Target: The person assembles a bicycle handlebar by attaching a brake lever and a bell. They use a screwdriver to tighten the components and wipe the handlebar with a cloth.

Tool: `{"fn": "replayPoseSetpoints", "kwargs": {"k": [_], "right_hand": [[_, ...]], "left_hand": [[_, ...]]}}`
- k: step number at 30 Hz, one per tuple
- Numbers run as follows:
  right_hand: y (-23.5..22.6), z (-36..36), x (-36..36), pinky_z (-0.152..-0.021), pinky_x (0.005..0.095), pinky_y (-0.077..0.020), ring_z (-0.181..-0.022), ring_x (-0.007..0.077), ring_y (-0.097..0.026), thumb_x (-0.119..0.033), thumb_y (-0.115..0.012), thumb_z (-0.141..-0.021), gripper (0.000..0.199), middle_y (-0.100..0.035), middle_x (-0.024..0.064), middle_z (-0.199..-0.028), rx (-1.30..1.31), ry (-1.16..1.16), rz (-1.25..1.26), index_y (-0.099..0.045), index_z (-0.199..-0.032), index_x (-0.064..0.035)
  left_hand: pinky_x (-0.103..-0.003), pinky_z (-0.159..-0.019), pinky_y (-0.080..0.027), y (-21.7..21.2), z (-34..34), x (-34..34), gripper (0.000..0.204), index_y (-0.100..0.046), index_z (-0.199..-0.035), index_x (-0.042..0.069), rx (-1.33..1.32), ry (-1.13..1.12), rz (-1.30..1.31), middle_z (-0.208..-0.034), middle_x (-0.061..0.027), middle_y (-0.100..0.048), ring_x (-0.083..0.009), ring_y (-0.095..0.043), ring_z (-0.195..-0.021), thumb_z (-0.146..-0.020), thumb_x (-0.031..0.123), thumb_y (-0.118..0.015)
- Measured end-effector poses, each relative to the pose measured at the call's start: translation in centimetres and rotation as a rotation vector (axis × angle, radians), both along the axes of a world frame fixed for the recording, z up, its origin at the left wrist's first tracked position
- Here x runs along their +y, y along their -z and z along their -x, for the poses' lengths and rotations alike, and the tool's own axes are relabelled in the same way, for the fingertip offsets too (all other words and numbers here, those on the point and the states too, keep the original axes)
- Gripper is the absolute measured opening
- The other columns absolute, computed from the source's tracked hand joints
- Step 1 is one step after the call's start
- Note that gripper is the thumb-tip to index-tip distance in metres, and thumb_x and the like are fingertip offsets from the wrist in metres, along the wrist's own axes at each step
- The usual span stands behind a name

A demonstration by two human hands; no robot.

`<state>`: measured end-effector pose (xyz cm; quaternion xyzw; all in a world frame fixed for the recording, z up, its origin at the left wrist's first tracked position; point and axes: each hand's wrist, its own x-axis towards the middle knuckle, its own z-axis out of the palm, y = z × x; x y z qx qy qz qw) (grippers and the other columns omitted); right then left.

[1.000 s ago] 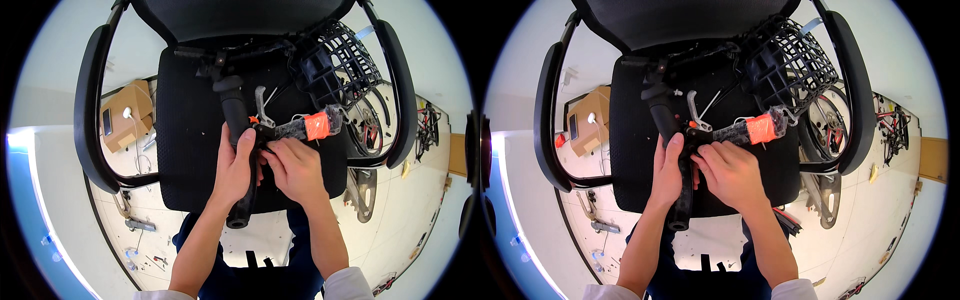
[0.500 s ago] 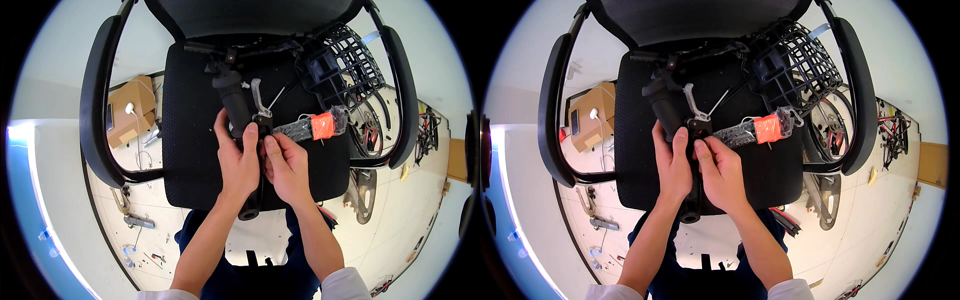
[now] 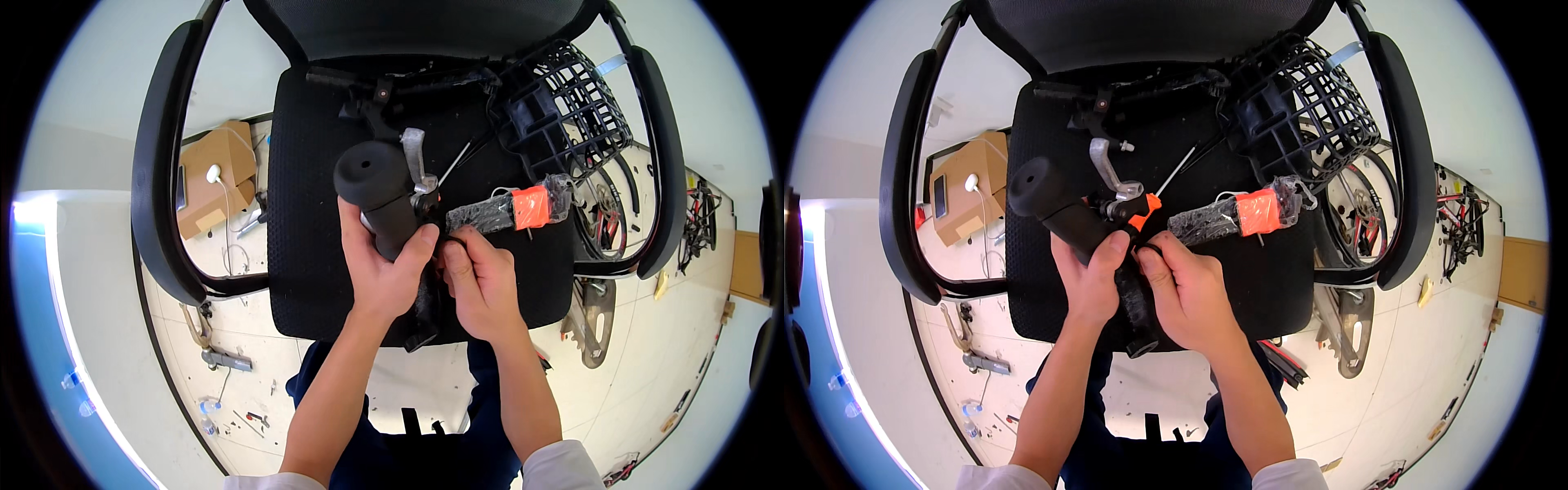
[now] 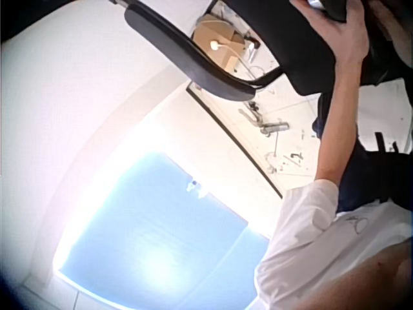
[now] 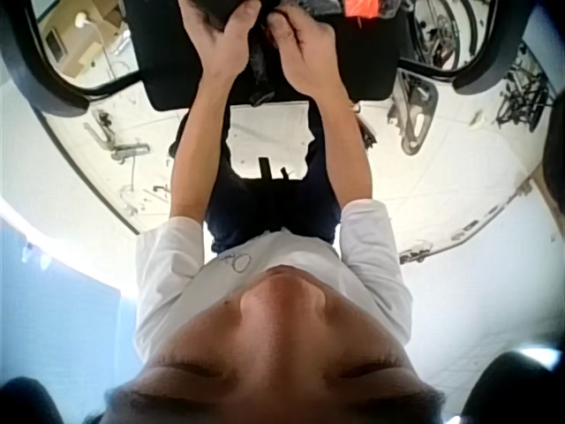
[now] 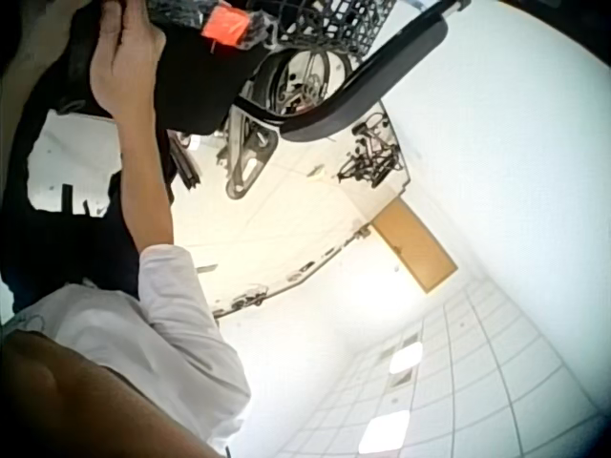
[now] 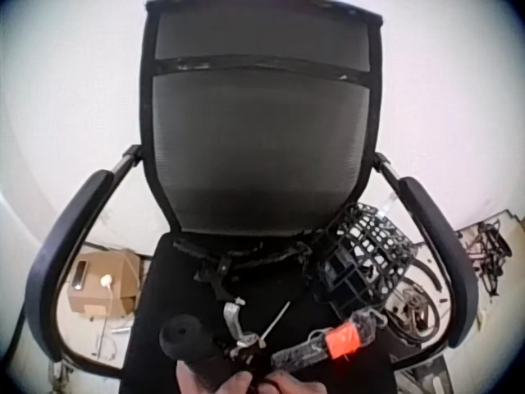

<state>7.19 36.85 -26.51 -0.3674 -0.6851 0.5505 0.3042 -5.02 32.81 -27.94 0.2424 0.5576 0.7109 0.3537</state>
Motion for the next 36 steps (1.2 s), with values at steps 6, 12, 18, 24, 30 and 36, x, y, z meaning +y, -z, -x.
{"fn": "replayPoseSetpoints", "kwargs": {"k": [6, 12, 18, 24, 30, 36], "right_hand": [[-0.6, 1.2, -1.2, -0.037, 0.0219, -0.0251, -0.040, 0.0044, -0.032, -0.025, -0.045, -0.104, 0.028, -0.040, -0.0039, -0.054, 0.192, 0.112, 0.528, -0.048, -0.082, -0.0069], [-2.1, 0.1, -0.1, -0.035, 0.0225, -0.0232, -0.038, 0.0055, -0.027, -0.024, -0.046, -0.104, 0.029, -0.035, -0.0042, -0.054, 0.559, 0.070, 1.226, -0.046, -0.079, -0.0077], [-1.7, 0.4, -0.5, -0.043, 0.0340, -0.0393, -0.045, 0.0235, -0.055, -0.018, -0.053, -0.099, 0.019, -0.054, 0.0115, -0.060, -0.111, 0.052, 0.128, -0.051, -0.091, -0.0014], [-2.1, -1.0, 1.0, -0.050, 0.0398, -0.0463, -0.057, 0.0321, -0.060, -0.013, -0.061, -0.092, 0.013, -0.060, 0.0126, -0.067, -0.299, -0.107, -0.321, -0.053, -0.090, -0.0044], [-1.1, -2.4, 2.1, -0.053, 0.0352, -0.0477, -0.062, 0.0230, -0.060, -0.011, -0.071, -0.081, 0.015, -0.057, 0.0048, -0.069, -0.367, -0.145, -0.606, -0.058, -0.085, -0.0068], [-0.9, -2.7, 2.2, -0.057, 0.0354, -0.0489, -0.065, 0.0254, -0.060, -0.009, -0.073, -0.079, 0.015, -0.059, 0.0074, -0.073, -0.308, -0.168, -0.594, -0.062, -0.087, -0.0022]], "left_hand": [[-0.028, -0.067, -0.050, 0.2, -0.2, -0.2, 0.051, -0.039, -0.109, 0.004, 0.170, -0.087, 0.040, -0.090, -0.0088, -0.060, -0.0132, -0.059, -0.077, -0.074, 0.012, -0.074], [-0.027, -0.068, -0.049, 0.1, -0.3, 0.0, 0.054, -0.041, -0.112, 0.002, 0.320, -0.090, 0.095, -0.089, -0.0100, -0.061, -0.0130, -0.059, -0.075, -0.074, 0.017, -0.076], [-0.027, -0.061, -0.050, -0.8, -0.3, 0.7, 0.039, -0.044, -0.116, 0.004, -0.176, -0.014, 0.074, -0.087, -0.0094, -0.060, -0.0124, -0.059, -0.069, -0.085, 0.018, -0.063], [-0.028, -0.037, -0.047, -2.1, 0.6, 0.0, 0.044, -0.048, -0.114, 0.004, -0.326, 0.248, 0.300, -0.076, -0.0099, -0.059, -0.0162, -0.055, -0.043, -0.085, 0.033, -0.063], [-0.027, -0.038, -0.047, -2.7, 1.2, 0.0, 0.051, -0.049, -0.117, 0.002, -0.340, 0.375, 0.461, -0.076, -0.0103, -0.057, -0.0163, -0.055, -0.043, -0.083, 0.037, -0.065], [-0.030, -0.041, -0.050, -2.2, 1.4, -0.3, 0.056, -0.045, -0.123, 0.001, -0.367, 0.411, 0.387, -0.080, -0.0128, -0.059, -0.0184, -0.059, -0.048, -0.084, 0.037, -0.064]]}}
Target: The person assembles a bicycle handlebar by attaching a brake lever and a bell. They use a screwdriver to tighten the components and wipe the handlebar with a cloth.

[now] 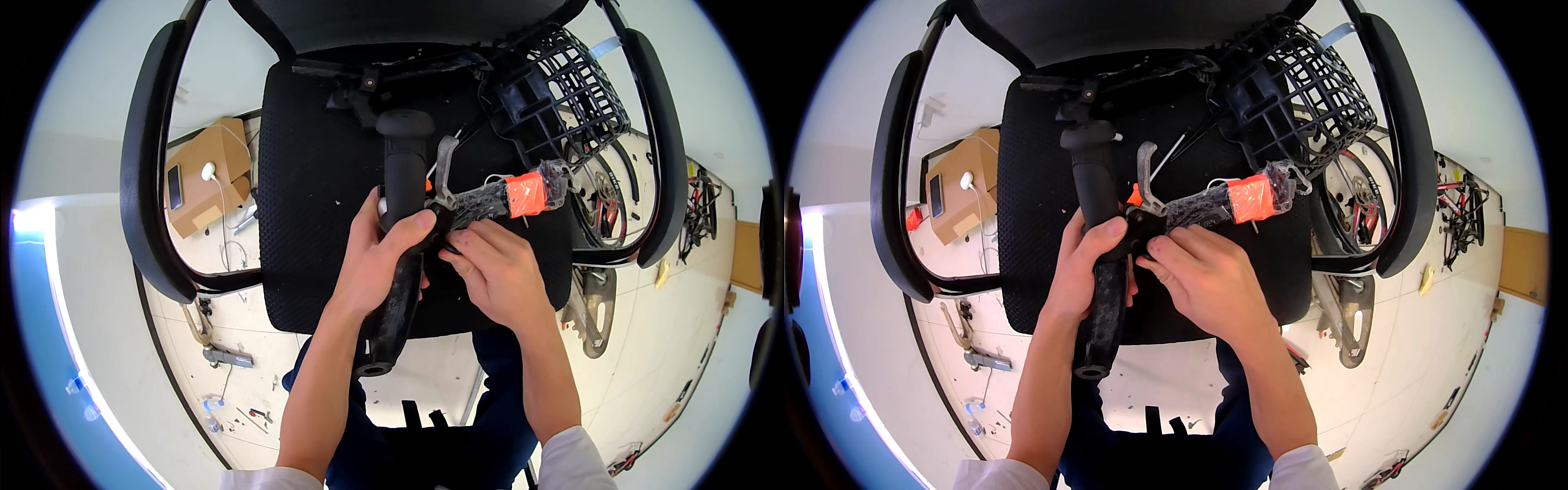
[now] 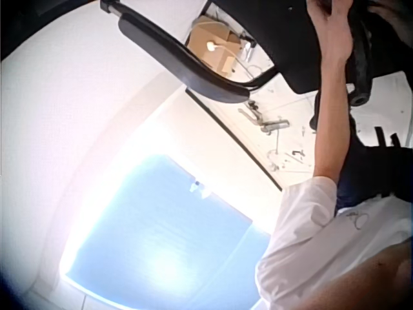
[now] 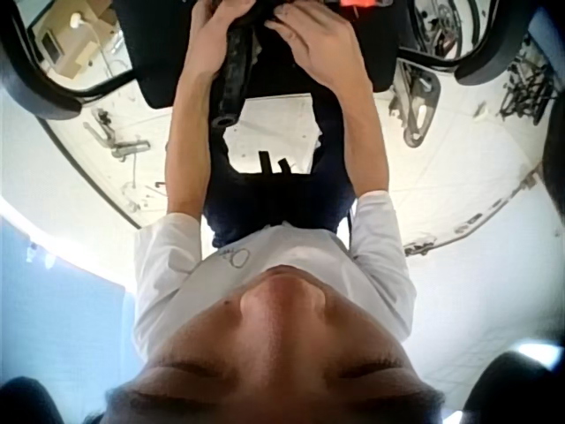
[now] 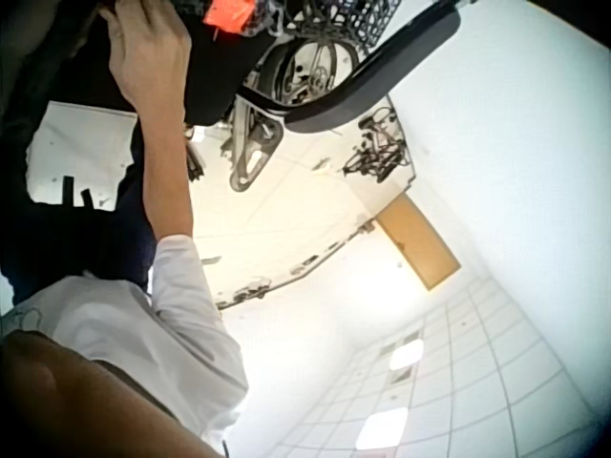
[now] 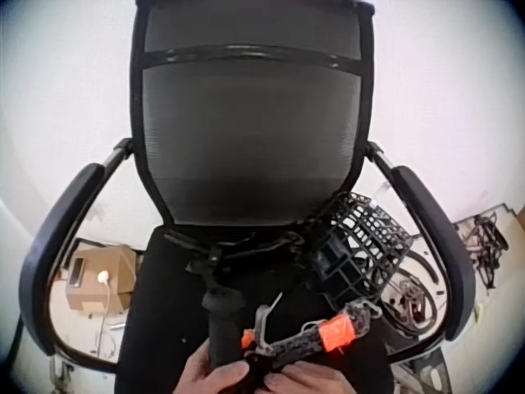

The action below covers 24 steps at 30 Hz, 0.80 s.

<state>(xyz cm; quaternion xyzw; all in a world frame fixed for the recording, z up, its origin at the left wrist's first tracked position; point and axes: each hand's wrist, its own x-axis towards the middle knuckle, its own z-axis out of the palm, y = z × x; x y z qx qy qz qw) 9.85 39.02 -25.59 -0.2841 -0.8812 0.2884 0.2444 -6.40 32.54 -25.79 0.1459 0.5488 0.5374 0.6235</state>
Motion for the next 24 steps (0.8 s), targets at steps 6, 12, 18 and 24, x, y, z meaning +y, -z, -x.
{"fn": "replayPoseSetpoints", "kwargs": {"k": [6, 12, 18, 24], "right_hand": [[0.0, 0.0, -0.5, -0.060, 0.0346, -0.0496, -0.070, 0.0278, -0.060, -0.009, -0.073, -0.080, 0.017, -0.061, 0.0124, -0.078, 0.192, 0.101, 0.283, -0.064, -0.090, 0.0009], [-0.9, -0.1, 0.2, -0.059, 0.0359, -0.0474, -0.067, 0.0267, -0.056, -0.008, -0.074, -0.078, 0.019, -0.058, 0.0102, -0.075, 0.148, -0.030, 0.103, -0.063, -0.089, 0.0018], [0.0, 0.1, 0.5, -0.061, 0.0351, -0.0437, -0.067, 0.0245, -0.052, -0.010, -0.077, -0.072, 0.023, -0.052, 0.0068, -0.073, 0.115, -0.012, -0.059, -0.064, -0.089, -0.0008], [-0.3, 1.2, 0.0, -0.065, 0.0355, -0.0434, -0.071, 0.0240, -0.052, -0.009, -0.076, -0.072, 0.021, -0.052, 0.0050, -0.074, 0.045, -0.085, -0.143, -0.064, -0.088, -0.0032]], "left_hand": [[-0.042, -0.065, -0.061, 0.5, 0.6, -1.0, 0.058, -0.039, -0.129, 0.004, -0.326, -0.050, -0.340, -0.097, -0.0177, -0.062, -0.0269, -0.069, -0.075, -0.082, 0.015, -0.071], [-0.042, -0.063, -0.061, 0.8, 0.5, -1.6, 0.058, -0.040, -0.133, 0.002, -0.400, -0.073, -0.335, -0.098, -0.0187, -0.062, -0.0294, -0.067, -0.070, -0.089, 0.032, -0.064], [-0.033, -0.054, -0.054, 0.6, -0.1, -1.1, 0.063, -0.050, -0.123, 0.002, -0.447, -0.031, -0.138, -0.086, -0.0148, -0.063, -0.0215, -0.063, -0.062, -0.099, 0.057, -0.032], [-0.030, -0.049, -0.047, 0.1, -1.1, -0.7, 0.057, -0.049, -0.126, 0.006, -0.264, -0.268, -0.077, -0.070, -0.0101, -0.058, -0.0172, -0.053, -0.052, -0.102, 0.050, -0.023]]}}
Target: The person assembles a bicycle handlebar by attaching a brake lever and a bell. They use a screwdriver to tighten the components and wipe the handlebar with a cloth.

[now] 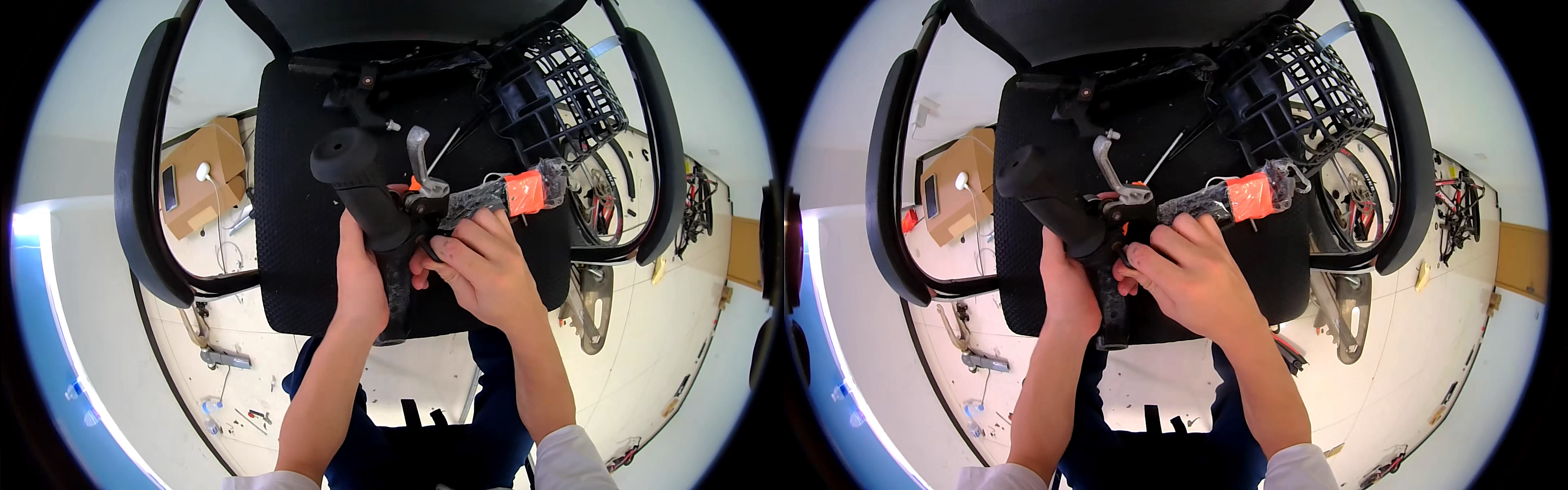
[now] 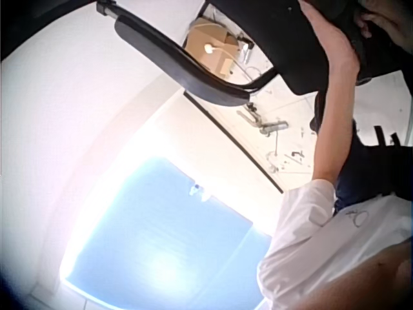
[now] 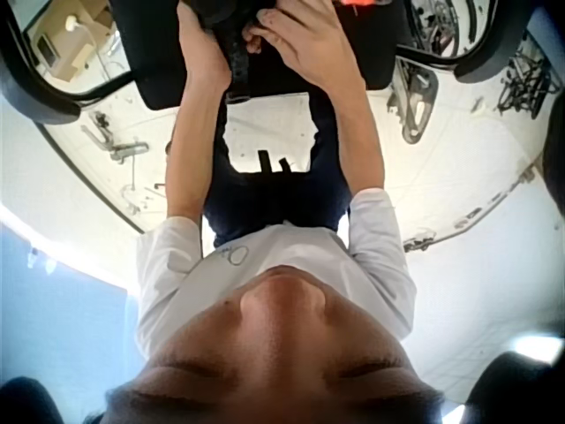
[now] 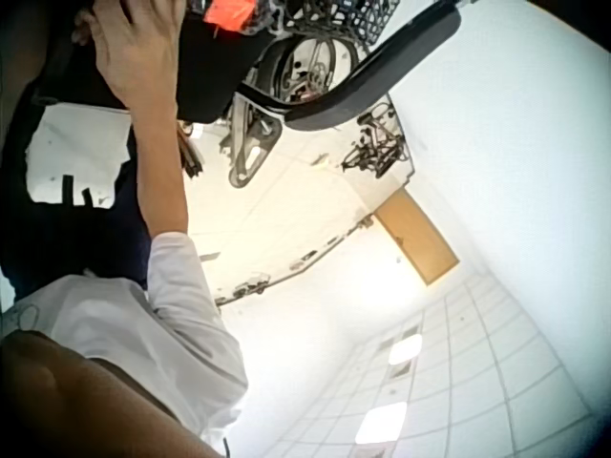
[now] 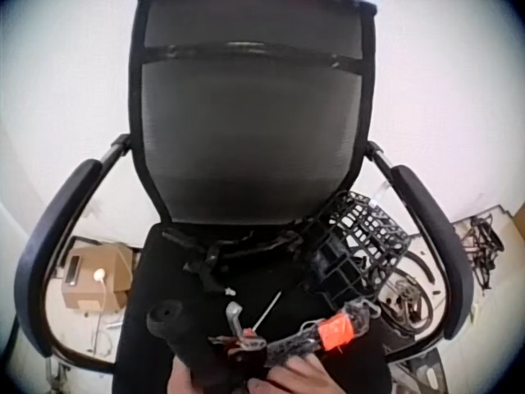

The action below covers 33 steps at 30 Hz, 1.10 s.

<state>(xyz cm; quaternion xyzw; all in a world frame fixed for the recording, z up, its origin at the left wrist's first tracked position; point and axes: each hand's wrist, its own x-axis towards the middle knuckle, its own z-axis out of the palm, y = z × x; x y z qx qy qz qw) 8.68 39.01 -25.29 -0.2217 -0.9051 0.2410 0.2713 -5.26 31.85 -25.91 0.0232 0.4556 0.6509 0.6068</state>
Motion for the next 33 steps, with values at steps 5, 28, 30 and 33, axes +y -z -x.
{"fn": "replayPoseSetpoints", "kwargs": {"k": [5, 28, 30, 33], "right_hand": [[1.6, 0.4, -1.4, -0.060, 0.0323, -0.0470, -0.067, 0.0226, -0.059, -0.008, -0.071, -0.081, 0.015, -0.060, 0.0070, -0.074, 0.148, 0.029, 0.298, -0.063, -0.092, -0.0019], [-0.1, 2.5, -3.9, -0.046, 0.0336, -0.0410, -0.048, 0.0298, -0.056, -0.013, -0.058, -0.095, 0.011, -0.054, 0.0130, -0.058, 0.147, 0.177, 0.653, -0.057, -0.094, -0.0016], [0.1, 2.6, -3.6, -0.046, 0.0339, -0.0407, -0.047, 0.0288, -0.056, -0.013, -0.058, -0.095, 0.012, -0.053, 0.0128, -0.057, 0.107, 0.144, 0.531, -0.056, -0.094, -0.0017], [-0.1, 2.5, -3.4, -0.046, 0.0347, -0.0408, -0.047, 0.0277, -0.056, -0.013, -0.059, -0.095, 0.013, -0.053, 0.0128, -0.057, 0.070, 0.110, 0.564, -0.055, -0.091, -0.0017]], "left_hand": [[-0.029, -0.056, -0.046, 0.4, -0.8, -0.6, 0.048, -0.049, -0.127, 0.007, 0.165, -0.104, -0.033, -0.080, -0.0085, -0.058, -0.0166, -0.055, -0.062, -0.102, 0.040, -0.025], [-0.032, -0.089, -0.046, 1.0, -0.1, -1.2, 0.036, -0.054, -0.120, 0.011, 0.154, -0.264, 0.003, -0.108, -0.0027, -0.061, -0.0153, -0.058, -0.100, -0.101, 0.036, -0.037], [-0.031, -0.088, -0.046, 0.7, 0.0, -1.1, 0.035, -0.056, -0.117, 0.011, 0.061, -0.282, 0.056, -0.104, -0.0025, -0.062, -0.0149, -0.059, -0.098, -0.100, 0.037, -0.038], [-0.030, -0.085, -0.047, -0.2, 0.1, -0.6, 0.033, -0.058, -0.112, 0.012, -0.009, -0.291, 0.159, -0.101, -0.0022, -0.063, -0.0148, -0.060, -0.094, -0.099, 0.037, -0.040]]}}
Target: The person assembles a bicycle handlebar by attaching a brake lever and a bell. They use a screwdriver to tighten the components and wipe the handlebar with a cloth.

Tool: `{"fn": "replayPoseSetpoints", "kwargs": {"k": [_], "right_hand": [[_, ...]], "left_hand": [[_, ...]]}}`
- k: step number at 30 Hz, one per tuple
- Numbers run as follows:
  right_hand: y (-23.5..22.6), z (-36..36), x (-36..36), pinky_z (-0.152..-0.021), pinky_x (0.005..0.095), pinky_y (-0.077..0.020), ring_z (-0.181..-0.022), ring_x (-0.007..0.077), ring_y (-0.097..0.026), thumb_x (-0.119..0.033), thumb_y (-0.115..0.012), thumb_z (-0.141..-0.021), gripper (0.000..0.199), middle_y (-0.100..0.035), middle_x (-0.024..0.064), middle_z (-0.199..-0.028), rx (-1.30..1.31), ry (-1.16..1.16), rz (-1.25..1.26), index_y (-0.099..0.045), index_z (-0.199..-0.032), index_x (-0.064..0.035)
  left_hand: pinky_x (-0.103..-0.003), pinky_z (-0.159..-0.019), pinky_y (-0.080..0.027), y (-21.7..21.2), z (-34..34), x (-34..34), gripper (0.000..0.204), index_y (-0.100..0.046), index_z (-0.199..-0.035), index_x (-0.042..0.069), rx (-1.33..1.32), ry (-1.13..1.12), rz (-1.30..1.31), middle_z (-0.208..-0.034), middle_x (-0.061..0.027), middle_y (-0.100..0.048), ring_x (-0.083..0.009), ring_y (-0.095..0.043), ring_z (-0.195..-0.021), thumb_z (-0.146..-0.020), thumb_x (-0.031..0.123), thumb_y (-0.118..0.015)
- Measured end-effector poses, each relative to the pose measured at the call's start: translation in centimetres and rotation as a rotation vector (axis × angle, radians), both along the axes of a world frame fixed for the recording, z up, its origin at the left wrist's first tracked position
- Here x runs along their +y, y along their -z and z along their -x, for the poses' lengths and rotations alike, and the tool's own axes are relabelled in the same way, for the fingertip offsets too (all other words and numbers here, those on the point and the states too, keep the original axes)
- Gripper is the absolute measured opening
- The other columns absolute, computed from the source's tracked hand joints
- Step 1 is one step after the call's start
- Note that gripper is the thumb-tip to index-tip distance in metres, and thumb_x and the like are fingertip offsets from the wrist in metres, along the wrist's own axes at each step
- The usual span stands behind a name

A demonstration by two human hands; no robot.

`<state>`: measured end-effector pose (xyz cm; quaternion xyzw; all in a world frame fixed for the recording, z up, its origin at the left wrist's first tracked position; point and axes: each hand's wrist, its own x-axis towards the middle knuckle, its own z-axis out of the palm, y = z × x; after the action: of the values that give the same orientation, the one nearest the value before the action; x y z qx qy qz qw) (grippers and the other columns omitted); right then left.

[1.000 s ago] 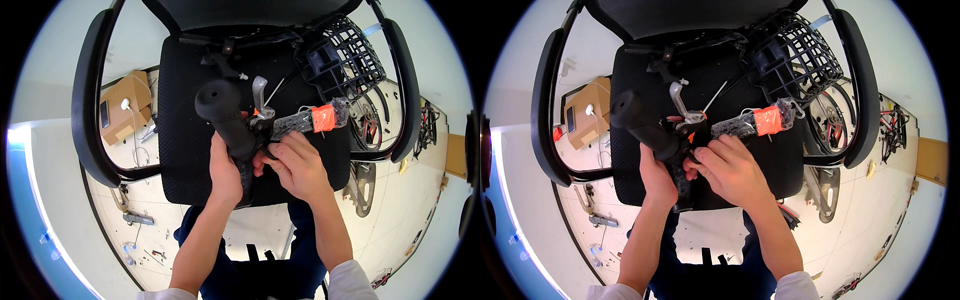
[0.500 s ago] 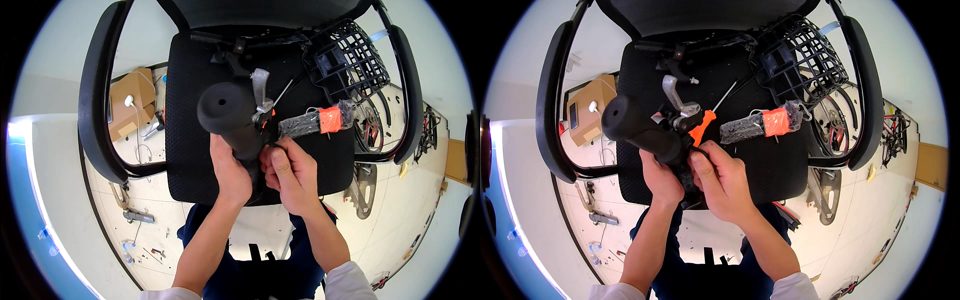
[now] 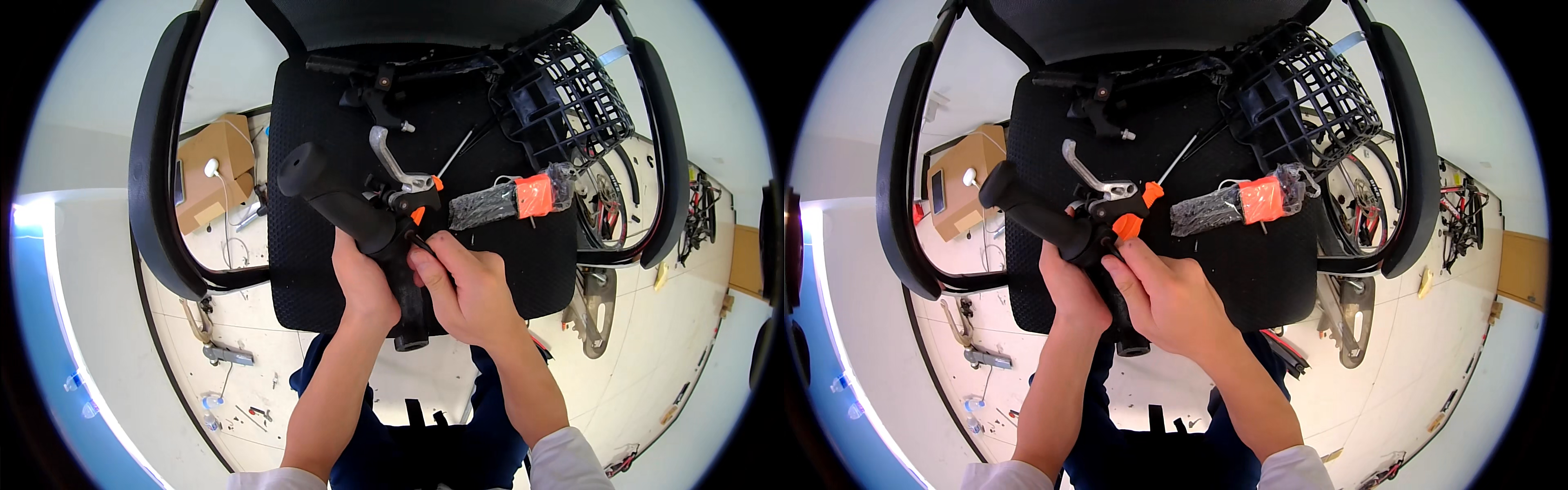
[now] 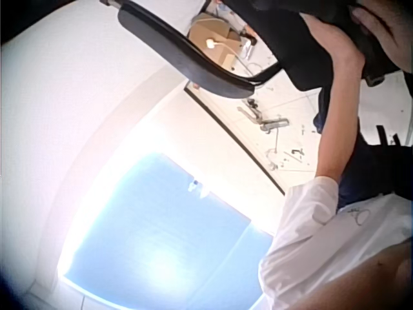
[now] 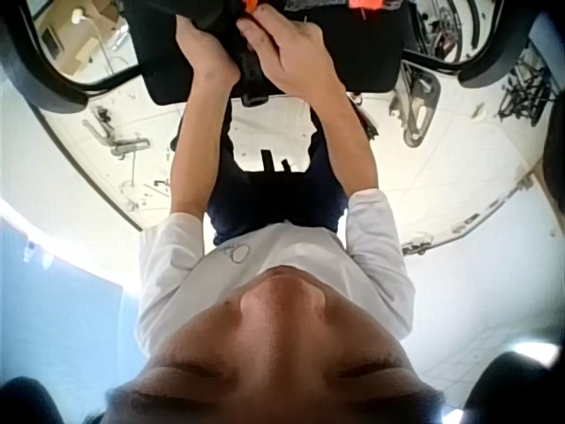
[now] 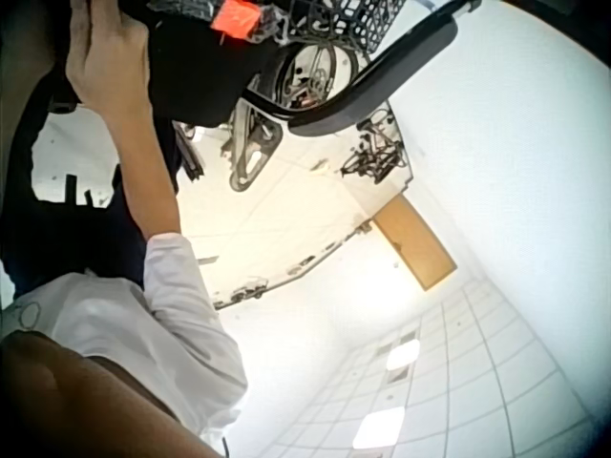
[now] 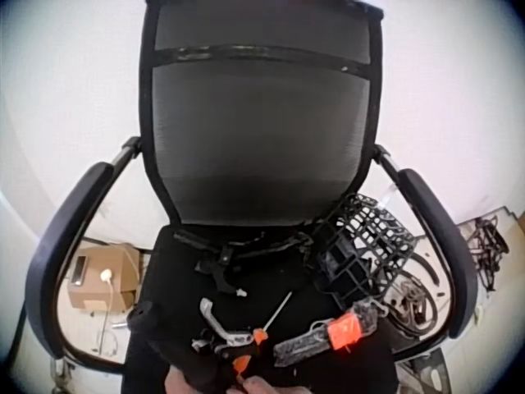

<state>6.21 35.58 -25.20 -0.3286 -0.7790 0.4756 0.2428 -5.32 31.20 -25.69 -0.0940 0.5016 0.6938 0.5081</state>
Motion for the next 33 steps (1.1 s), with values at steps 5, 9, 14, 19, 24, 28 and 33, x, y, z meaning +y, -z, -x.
{"fn": "replayPoseSetpoints", "kwargs": {"k": [5, 9, 14, 19, 24, 28, 33], "right_hand": [[-1.2, -0.2, -0.2, -0.047, 0.0331, -0.0428, -0.048, 0.0237, -0.058, -0.012, -0.060, -0.094, 0.011, -0.056, 0.0101, -0.058, 0.012, 0.021, 0.339, -0.058, -0.090, -0.0027], [-1.1, -0.2, -0.7, -0.048, 0.0272, -0.0463, -0.051, 0.0171, -0.062, -0.010, -0.060, -0.093, 0.008, -0.063, 0.0047, -0.063, -0.018, 0.035, -0.048, -0.062, -0.088, -0.0035], [-0.1, -0.5, -0.6, -0.047, 0.0264, -0.0483, -0.050, 0.0170, -0.063, -0.005, -0.060, -0.090, 0.004, -0.064, 0.0035, -0.063, -0.039, -0.035, -0.291, -0.063, -0.088, -0.0020], [-2.4, -0.8, -2.1, -0.038, 0.0233, -0.0231, -0.042, 0.0062, -0.029, -0.019, -0.045, -0.103, 0.028, -0.032, 0.0003, -0.053, 0.480, 0.055, 0.710, -0.044, -0.081, -0.0017], [-1.1, -1.2, -0.2, -0.049, 0.0253, -0.0366, -0.052, 0.0098, -0.041, -0.031, -0.043, -0.104, 0.038, -0.041, 0.0036, -0.062, 0.708, 0.239, 0.819, -0.040, -0.078, -0.0036], [1.1, -2.7, 1.2, -0.057, 0.0268, -0.0394, -0.062, 0.0103, -0.045, -0.030, -0.040, -0.105, 0.035, -0.051, 0.0043, -0.075, 0.572, 0.380, 0.447, -0.051, -0.089, 0.0002], [0.7, -4.6, 1.9, -0.054, 0.0218, -0.0392, -0.063, 0.0085, -0.049, -0.020, -0.049, -0.101, 0.027, -0.057, 0.0037, -0.083, 0.228, 0.514, 0.083, -0.061, -0.090, 0.0018]], "left_hand": [[-0.030, -0.083, -0.048, 0.4, -0.6, -0.3, 0.032, -0.059, -0.109, 0.011, 0.025, -0.070, -0.006, -0.097, -0.0024, -0.064, -0.0152, -0.061, -0.089, -0.098, 0.035, -0.042], [-0.029, -0.080, -0.048, 1.2, -0.1, -0.6, 0.031, -0.059, -0.109, 0.011, 0.050, -0.048, -0.059, -0.095, -0.0026, -0.064, -0.0153, -0.061, -0.088, -0.098, 0.034, -0.042], [-0.030, -0.071, -0.047, -1.8, 0.4, 0.4, 0.033, -0.059, -0.107, 0.010, -0.066, 0.074, 0.080, -0.087, -0.0053, -0.062, -0.0166, -0.060, -0.077, -0.098, 0.034, -0.039], [-0.036, -0.055, -0.045, 1.3, 1.8, -0.4, 0.048, -0.054, -0.092, 0.003, -0.052, 0.135, -0.064, -0.067, -0.0107, -0.054, -0.0245, -0.053, -0.054, -0.096, 0.044, -0.031], [-0.037, -0.054, -0.046, 0.3, 2.0, -0.4, 0.053, -0.053, -0.091, 0.000, 0.100, 0.100, -0.163, -0.064, -0.0149, -0.053, -0.0292, -0.055, -0.053, -0.095, 0.046, -0.029], [-0.035, -0.066, -0.052, 1.8, 1.9, -1.0, 0.039, -0.054, -0.111, -0.001, 0.475, 0.167, -0.365, -0.094, -0.0118, -0.061, -0.0206, -0.062, -0.083, -0.092, 0.032, -0.047], [-0.025, -0.065, -0.040, 1.1, 1.2, -0.7, 0.026, -0.054, -0.105, 0.000, 0.908, 0.350, -0.279, -0.081, -0.0047, -0.053, -0.0113, -0.048, -0.070, -0.083, 0.009, -0.065]]}}
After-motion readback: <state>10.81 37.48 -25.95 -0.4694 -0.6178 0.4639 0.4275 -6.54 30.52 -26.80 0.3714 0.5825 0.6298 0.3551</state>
